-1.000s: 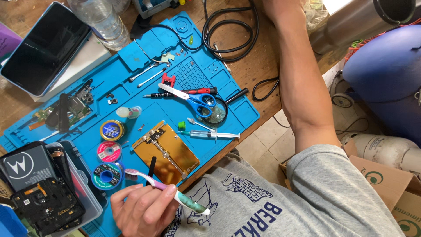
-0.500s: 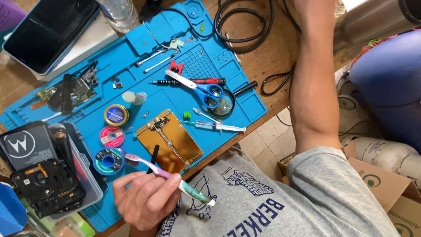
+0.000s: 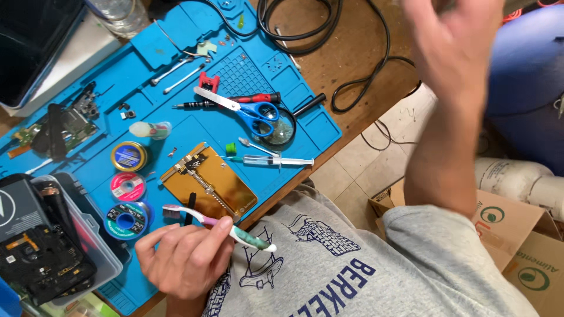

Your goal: The person cleans a soldering iron tip using a toothbrush and a tin of solder. They then use a screwdriver to work on a small component held in a vise on a blue workbench. The person also handles a pair of scissors and a small green tube.

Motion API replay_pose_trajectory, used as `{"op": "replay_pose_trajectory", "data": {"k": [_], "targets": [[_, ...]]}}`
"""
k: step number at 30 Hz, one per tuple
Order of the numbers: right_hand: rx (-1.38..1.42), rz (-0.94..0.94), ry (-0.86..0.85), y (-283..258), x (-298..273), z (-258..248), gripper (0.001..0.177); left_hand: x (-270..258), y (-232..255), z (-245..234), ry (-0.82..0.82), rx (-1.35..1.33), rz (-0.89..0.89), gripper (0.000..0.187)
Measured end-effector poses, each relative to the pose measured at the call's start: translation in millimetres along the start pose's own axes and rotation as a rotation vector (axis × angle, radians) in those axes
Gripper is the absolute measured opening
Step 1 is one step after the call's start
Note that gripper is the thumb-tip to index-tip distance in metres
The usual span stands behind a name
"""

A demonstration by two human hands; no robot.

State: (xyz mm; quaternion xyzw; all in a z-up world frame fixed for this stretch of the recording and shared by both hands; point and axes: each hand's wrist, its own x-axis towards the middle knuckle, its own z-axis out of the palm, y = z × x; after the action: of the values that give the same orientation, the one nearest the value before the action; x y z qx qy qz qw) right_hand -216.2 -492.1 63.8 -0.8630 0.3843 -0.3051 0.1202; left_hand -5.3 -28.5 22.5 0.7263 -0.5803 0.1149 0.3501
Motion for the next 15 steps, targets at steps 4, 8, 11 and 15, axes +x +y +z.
{"op": "replay_pose_trajectory", "data": {"k": [4,8,11,15], "targets": [[0.297,-0.038,-0.714,-33,-55,-66,0.020,-1,-1,4,-0.034,0.100,0.011,0.014],[0.527,0.396,-1.289,-1,-99,-54,0.041,1,1,3,-0.118,0.171,-0.021,0.019],[0.157,0.598,-1.535,39,-133,26,0.045,3,2,5,-0.113,0.170,-0.026,0.020],[-0.624,-0.200,-1.782,255,-254,176,0.067,-2,0,6,-0.136,0.166,-0.032,0.020]]}}
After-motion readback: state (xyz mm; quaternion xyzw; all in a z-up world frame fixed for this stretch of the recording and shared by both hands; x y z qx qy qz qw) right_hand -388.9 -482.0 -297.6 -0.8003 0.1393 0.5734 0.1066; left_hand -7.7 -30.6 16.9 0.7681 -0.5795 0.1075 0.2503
